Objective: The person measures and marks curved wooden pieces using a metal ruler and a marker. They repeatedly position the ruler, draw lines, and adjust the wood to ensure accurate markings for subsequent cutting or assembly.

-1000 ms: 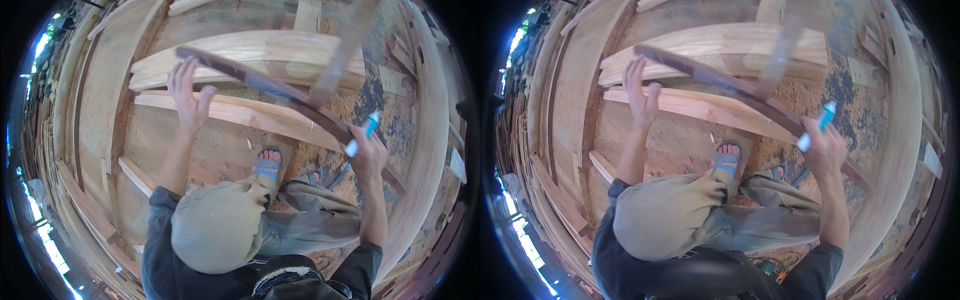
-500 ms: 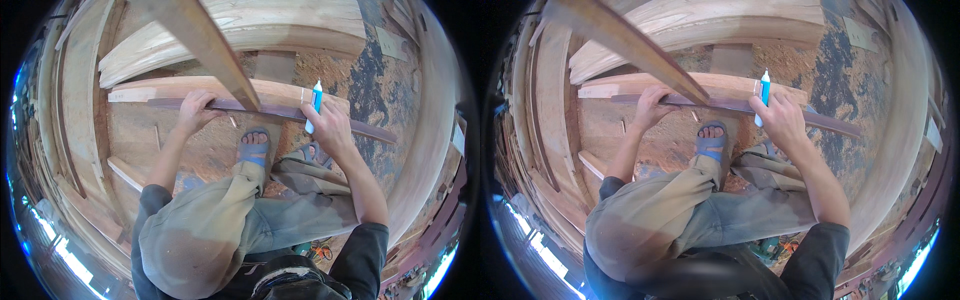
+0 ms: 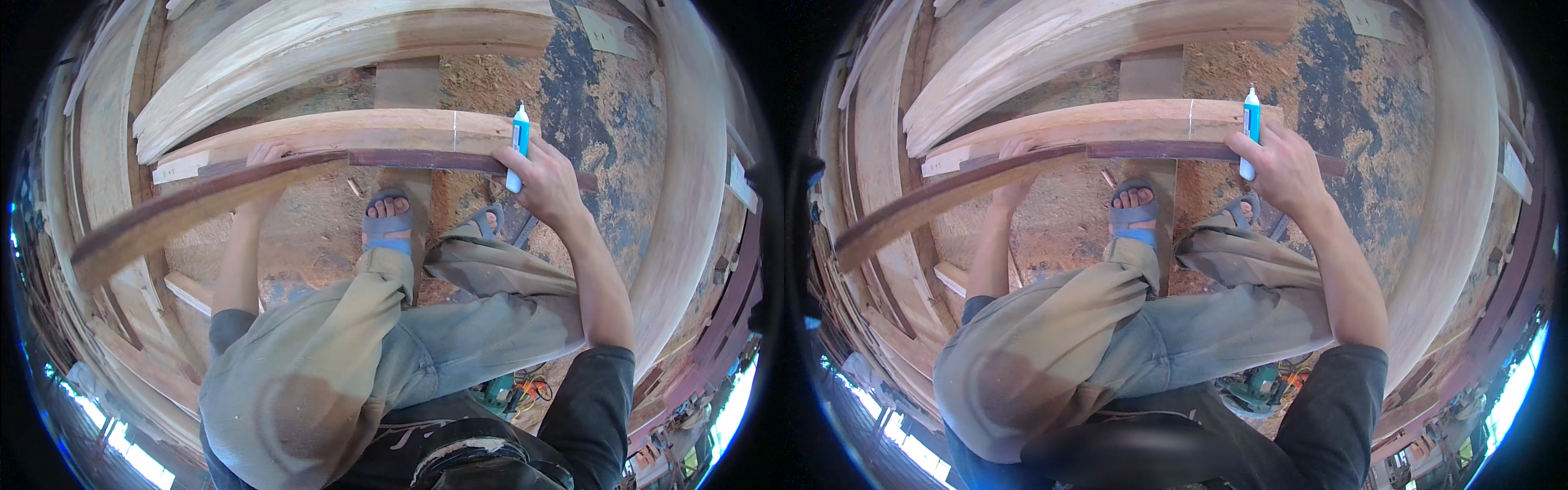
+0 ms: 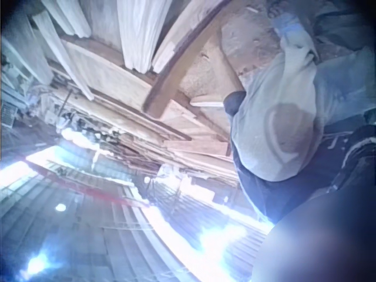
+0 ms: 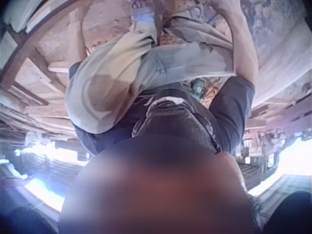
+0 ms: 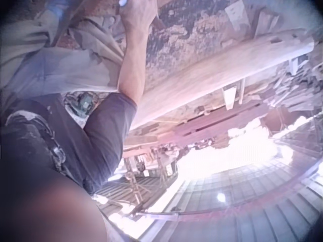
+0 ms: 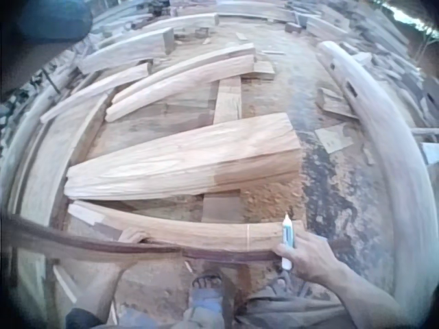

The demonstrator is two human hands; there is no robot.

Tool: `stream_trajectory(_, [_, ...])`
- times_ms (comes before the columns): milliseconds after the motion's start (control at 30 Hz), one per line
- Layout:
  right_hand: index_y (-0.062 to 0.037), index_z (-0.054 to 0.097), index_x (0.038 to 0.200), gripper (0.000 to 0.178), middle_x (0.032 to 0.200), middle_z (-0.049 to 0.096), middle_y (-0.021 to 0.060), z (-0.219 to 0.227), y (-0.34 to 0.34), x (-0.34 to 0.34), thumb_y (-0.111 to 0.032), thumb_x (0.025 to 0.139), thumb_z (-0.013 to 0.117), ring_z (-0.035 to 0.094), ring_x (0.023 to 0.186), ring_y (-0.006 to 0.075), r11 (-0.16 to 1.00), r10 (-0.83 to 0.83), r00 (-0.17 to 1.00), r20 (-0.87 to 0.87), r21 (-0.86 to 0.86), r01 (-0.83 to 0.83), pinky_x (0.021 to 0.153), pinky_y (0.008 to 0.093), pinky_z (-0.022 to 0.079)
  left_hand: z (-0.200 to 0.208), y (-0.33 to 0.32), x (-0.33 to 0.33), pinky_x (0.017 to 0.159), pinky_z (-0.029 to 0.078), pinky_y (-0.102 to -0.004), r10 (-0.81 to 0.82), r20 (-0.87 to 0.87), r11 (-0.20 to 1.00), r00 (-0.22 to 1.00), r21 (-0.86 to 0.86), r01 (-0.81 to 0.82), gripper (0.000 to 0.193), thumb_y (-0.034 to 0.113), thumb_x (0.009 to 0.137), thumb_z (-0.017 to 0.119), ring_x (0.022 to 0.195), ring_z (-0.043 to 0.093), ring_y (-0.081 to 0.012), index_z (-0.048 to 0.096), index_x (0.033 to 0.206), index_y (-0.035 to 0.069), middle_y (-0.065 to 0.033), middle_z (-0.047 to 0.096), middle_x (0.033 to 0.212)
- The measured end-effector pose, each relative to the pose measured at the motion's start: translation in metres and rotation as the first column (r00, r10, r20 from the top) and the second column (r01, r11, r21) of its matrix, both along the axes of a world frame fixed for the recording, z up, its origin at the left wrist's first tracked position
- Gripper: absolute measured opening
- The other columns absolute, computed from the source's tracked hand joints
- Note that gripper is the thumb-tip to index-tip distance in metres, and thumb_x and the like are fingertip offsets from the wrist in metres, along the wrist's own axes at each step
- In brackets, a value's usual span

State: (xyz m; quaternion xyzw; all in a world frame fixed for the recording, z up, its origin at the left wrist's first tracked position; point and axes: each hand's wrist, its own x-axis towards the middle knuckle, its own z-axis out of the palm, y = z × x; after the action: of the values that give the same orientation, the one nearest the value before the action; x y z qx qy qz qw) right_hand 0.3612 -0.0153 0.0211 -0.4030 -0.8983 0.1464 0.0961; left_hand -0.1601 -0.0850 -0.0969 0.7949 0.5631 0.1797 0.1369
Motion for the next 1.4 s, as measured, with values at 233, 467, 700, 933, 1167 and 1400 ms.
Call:
stream_trajectory(233, [-0.0188, 0.072, 0.115, 0.037, 0.099, 0.069, 0.0101, -0.004, 0.0, 0.002, -0.008, 0.081, 0.08, 0.071, 0.096, 0.0334, 0.999, 0.031, 0.999, 0.017, 0.012, -0.031, 0.079, 0.0468, 0.058, 0.002, 0.001, 0.014, 0.102, 0.051, -0.0511, 0.002, 0.006, 0.999, 1.0, 0.035, -0.002, 0.05, 0.021, 0.085, 0.091, 0.118, 0.064, -0.0407, 0.068, 0.127, 0.01, -0.0119, 0.069, 0.124])
stream_trajectory(467, [-0.02, 0.074, 0.116, 0.037, 0.097, 0.069, 0.008, -0.007, -0.001, 0.002, -0.012, 0.08, 0.082, 0.072, 0.091, 0.0307, 0.997, 0.037, 0.999, 0.02, 0.069, -0.038, 0.075, 0.0459, 0.059, 0.0, 0.002, 0.022, 0.106, 0.047, -0.0517, 0.002, -0.122, 1.0, 0.993, -0.022, -0.005, 0.048, 0.029, 0.093, 0.085, 0.123, 0.061, -0.0398, 0.064, 0.132, 0.012, -0.0112, 0.067, 0.128])
stream_trajectory(700, [-0.0207, 0.075, 0.117, 0.042, 0.094, 0.07, 0.0083, -0.007, 0.0, 0.003, -0.019, 0.077, 0.088, 0.073, 0.09, 0.031, 0.997, 0.036, 0.999, 0.025, 0.073, -0.038, 0.076, 0.0453, 0.06, 0.005, 0.004, 0.03, 0.102, 0.049, -0.051, -0.016, -0.127, 0.999, 0.992, 0.034, 0.02, 0.038, 0.03, 0.096, 0.081, 0.117, 0.062, -0.0377, 0.066, 0.125, 0.011, -0.01, 0.066, 0.123])
stream_trajectory(933, [-0.0219, 0.075, 0.12, 0.045, 0.098, 0.073, 0.0089, -0.011, 0.002, 0.004, -0.022, 0.078, 0.089, 0.073, 0.09, 0.0315, 0.997, 0.036, 0.999, 0.016, 0.064, -0.037, 0.076, 0.0454, 0.059, -0.002, 0.003, 0.029, 0.107, 0.045, -0.0522, -0.017, -0.15, 0.999, 0.988, -0.044, 0.01, 0.044, 0.026, 0.095, 0.083, 0.123, 0.06, -0.039, 0.063, 0.131, 0.01, -0.0116, 0.066, 0.128])
stream_trajectory(1167, [-0.0235, 0.075, 0.121, 0.046, 0.099, 0.073, 0.0087, -0.011, 0.0, 0.008, -0.024, 0.078, 0.09, 0.071, 0.085, 0.0314, 0.997, 0.017, 0.99, 0.14, 0.069, -0.027, 0.072, 0.0436, 0.058, -0.006, 0.004, 0.03, 0.107, 0.045, -0.0537, 0.009, -0.132, 1.0, 0.991, 0.007, -0.008, 0.043, 0.031, 0.095, 0.082, 0.121, 0.062, -0.0383, 0.065, 0.129, 0.011, -0.0107, 0.067, 0.125])
stream_trajectory(1400, [-0.02, 0.076, 0.117, 0.042, 0.101, 0.074, 0.0099, -0.008, 0.004, 0.0, -0.021, 0.078, 0.09, 0.073, 0.089, 0.0331, 0.993, 0.039, 0.999, 0.029, 0.11, -0.042, 0.074, 0.0455, 0.059, -0.006, 0.005, 0.034, 0.101, 0.05, -0.0529, 0.017, -0.176, 0.999, 0.984, 0.054, -0.007, 0.042, 0.036, 0.094, 0.082, 0.113, 0.063, -0.0408, 0.067, 0.124, 0.011, -0.0136, 0.065, 0.118])
